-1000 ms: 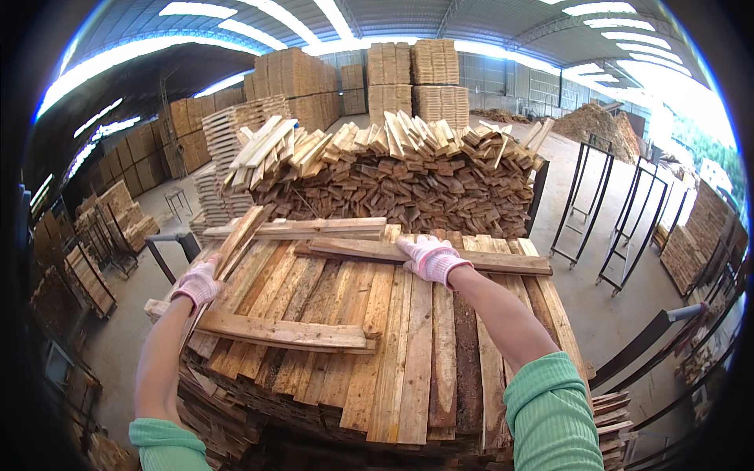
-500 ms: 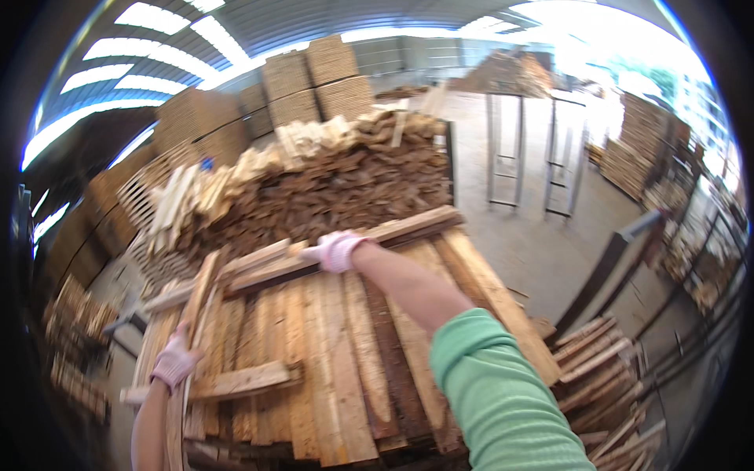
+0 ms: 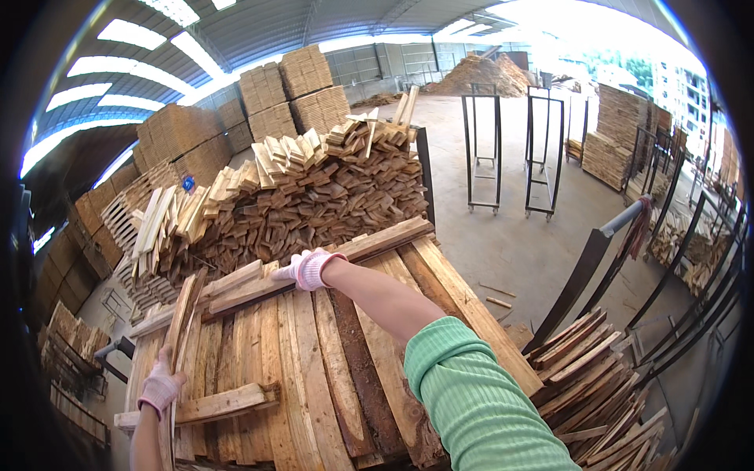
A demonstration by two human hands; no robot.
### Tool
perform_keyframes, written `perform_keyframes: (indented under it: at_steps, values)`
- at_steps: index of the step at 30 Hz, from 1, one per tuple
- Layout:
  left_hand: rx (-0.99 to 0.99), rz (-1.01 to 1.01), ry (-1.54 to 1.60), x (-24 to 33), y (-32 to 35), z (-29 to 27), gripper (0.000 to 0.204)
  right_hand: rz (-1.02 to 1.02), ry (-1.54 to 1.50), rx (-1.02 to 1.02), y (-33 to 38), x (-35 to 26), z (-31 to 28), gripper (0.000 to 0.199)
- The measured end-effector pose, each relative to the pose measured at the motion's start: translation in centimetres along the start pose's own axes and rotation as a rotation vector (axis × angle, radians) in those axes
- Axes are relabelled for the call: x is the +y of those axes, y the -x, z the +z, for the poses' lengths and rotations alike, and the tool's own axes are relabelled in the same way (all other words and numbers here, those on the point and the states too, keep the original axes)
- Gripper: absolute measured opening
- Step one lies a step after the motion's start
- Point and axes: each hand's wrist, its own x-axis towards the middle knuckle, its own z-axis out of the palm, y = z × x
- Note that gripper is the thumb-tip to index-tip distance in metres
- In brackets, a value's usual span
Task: The person stacks wood slats from one pile onto another by hand, picking up small bundles and placing them neatly to build up a larger stack.
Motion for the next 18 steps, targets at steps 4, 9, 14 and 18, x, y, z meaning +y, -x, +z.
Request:
perform_keyframes:
  at_steps: [4, 9, 14, 18]
  values:
    - [-0.113, -0.035, -0.028, 1.7, -0.4, -1.8, 0.085, -0.079, -0.002, 0.037, -1.0, -0.2, 0.8, 0.072]
    - [0.049, -0.154, -0.155, 6.7, -1.9, 0.4, 0.05, -0.016, 0.062, 0.058, 0.1, 2.9, 1.2, 0.074]
    - [0.114, -0.082, 0.097, 2.7, 0.7, -2.0, 0.068, 0.09, 0.066, -0.013, 0.8, -1.6, 0.3, 0.063]
    - [0.328, 0.11, 0.476, 3.5, 10.5, -7.5, 0.08, 0.096, 0.157, 0.182, 2.9, -1.8, 0.7, 0.06]
